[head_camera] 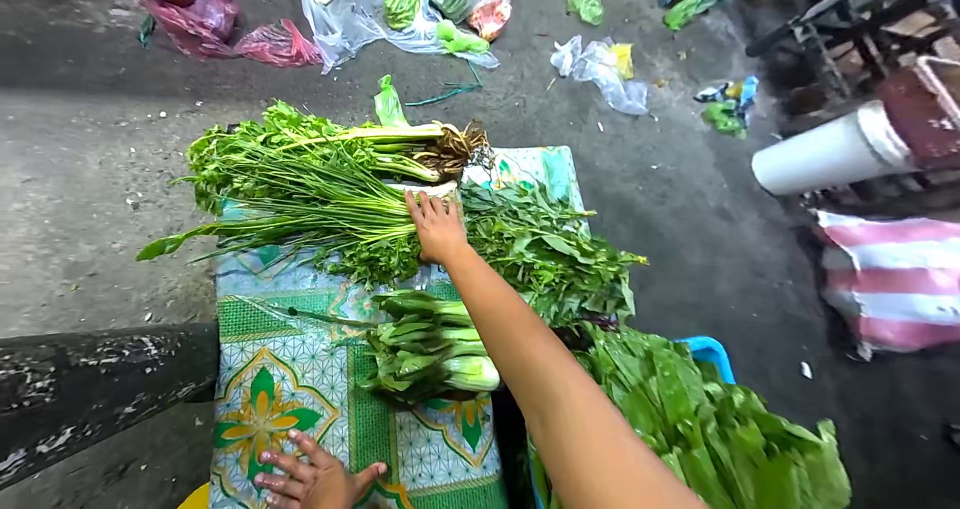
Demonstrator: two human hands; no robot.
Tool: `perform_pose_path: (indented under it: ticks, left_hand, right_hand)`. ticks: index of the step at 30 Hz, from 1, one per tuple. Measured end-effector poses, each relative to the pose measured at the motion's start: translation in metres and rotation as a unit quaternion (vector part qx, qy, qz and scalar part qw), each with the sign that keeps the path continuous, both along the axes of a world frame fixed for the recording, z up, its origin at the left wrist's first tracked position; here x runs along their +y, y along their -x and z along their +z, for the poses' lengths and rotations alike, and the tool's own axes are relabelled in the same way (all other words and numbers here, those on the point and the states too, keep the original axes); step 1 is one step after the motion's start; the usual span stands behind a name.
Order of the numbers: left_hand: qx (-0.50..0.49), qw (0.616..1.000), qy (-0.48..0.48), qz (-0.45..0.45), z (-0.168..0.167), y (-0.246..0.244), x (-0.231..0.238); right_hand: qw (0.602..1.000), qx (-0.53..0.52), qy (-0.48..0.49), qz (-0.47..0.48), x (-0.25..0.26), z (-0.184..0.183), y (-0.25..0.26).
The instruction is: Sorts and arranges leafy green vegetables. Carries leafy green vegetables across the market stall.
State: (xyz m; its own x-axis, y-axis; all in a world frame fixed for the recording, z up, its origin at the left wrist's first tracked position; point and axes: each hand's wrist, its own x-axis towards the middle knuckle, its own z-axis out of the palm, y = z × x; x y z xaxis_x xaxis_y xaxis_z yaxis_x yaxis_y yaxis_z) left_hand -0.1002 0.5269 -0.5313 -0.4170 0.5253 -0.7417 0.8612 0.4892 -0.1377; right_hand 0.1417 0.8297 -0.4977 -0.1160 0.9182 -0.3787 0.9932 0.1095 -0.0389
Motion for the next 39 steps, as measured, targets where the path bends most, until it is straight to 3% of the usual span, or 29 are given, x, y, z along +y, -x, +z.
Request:
perform_pose_path:
  ticks: [12, 21, 36, 39]
  left_hand:
    - [0.011, 1.0, 0.009, 0.002, -0.003, -0.003, 0.0]
    - [0.011, 1.0, -0.01, 0.001, -0.005, -0.002, -0.003]
    - [0.005, 1.0, 0.015, 0.005, -0.003, -0.002, 0.001]
    - [0.01, 1.0, 0.019, 0.005, -0.004, -0.002, 0.001]
  right_hand:
    - [1.0, 0.021, 0.019, 0.002, -0.009, 0.002, 0.0]
    - [0.983, 0.076, -0.01, 0.168, -0.06, -0.008, 0.016]
    - [0.995, 0.006, -0.086, 0.056, -0.044, 0.006, -0.013]
    - [0.998, 0.013, -0.025, 0.05, -0.037, 0.004, -0.022]
